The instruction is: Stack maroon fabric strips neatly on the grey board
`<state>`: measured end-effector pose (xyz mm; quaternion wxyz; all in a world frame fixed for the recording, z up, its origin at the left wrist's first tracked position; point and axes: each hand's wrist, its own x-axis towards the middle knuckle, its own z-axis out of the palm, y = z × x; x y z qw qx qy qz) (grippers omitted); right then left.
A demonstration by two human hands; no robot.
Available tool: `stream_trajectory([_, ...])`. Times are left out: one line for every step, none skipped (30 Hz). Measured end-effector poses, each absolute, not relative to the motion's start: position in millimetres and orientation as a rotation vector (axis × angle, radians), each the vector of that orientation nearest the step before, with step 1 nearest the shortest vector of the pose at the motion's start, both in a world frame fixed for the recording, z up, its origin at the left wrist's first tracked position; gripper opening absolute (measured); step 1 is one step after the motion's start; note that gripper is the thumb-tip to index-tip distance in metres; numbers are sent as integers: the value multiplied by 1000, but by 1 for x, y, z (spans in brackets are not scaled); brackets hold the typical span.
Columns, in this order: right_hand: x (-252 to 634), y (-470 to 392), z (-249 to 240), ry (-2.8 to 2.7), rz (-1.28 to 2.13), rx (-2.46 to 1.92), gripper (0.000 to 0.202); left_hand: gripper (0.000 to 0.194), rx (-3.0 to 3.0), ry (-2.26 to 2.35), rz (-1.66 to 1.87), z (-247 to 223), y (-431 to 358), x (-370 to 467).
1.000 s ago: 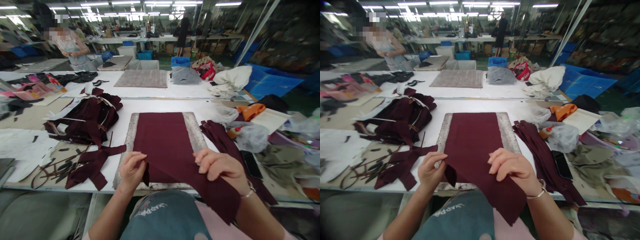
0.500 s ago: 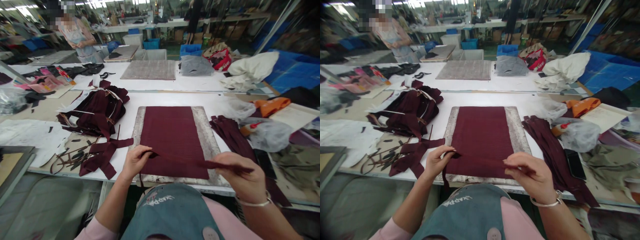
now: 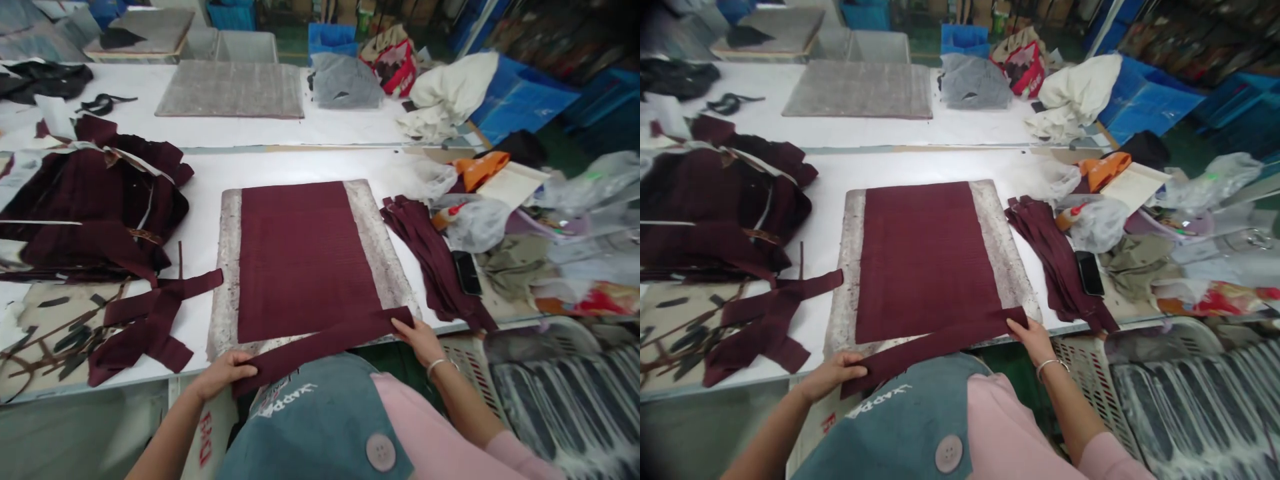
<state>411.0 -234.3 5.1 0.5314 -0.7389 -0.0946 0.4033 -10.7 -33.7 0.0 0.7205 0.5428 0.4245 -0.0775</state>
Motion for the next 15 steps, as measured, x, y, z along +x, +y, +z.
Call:
stream_trajectory([409,-241,-6,-244,996,-1810,48,38,1209,983,-152,-7,-30,-16])
stream_trajectory([406,-246,-16,-286,1015,-1869,49,39,1217,1026,-127,-14,-27,-20])
stream_trajectory([404,-248,-25,-340,1017,-1933,49,39,1222,1074,-102,-21,-23,-23])
stream_trajectory([402,-249,-32,-396,1009,-1996,49,41,1224,1130,-78,-27,-20,-24])
stream_trajectory([402,-247,-38,-448,992,-2054,48,43,1224,1190,-49,-33,-17,-25])
stream_trajectory([402,-244,-42,-490,973,-2106,45,46,1223,1249,-14,-38,-15,-24])
stream_trajectory([403,-240,-45,-520,956,-2150,42,48,1226,1301,25,-41,-12,-22])
stream_trajectory([405,-236,-46,-544,942,-2193,38,49,1230,1343,72,-44,-9,-20])
stream_trajectory([407,-231,-47,-576,921,-2245,36,49,1237,1373,124,-47,-7,-17])
stream_trajectory([409,-227,-46,-612,895,-2302,35,49,1251,1401,171,-49,-5,-14])
stream_trajectory([411,-222,-45,-647,865,-2358,35,48,1272,1437,205,-52,-3,-12])
stream_trajectory([412,-219,-44,-682,833,-2409,36,47,1300,1488,222,-54,-2,-9])
stream_trajectory([414,-216,-43,-716,804,-2453,36,46,1330,1547,226,-56,-1,-7])
stream_trajectory([415,-213,-42,-747,781,-2490,35,44,1364,1606,218,-59,0,-5])
stream_trajectory([416,-211,-41,-777,767,-2522,35,42,1405,1658,203,-60,0,-3])
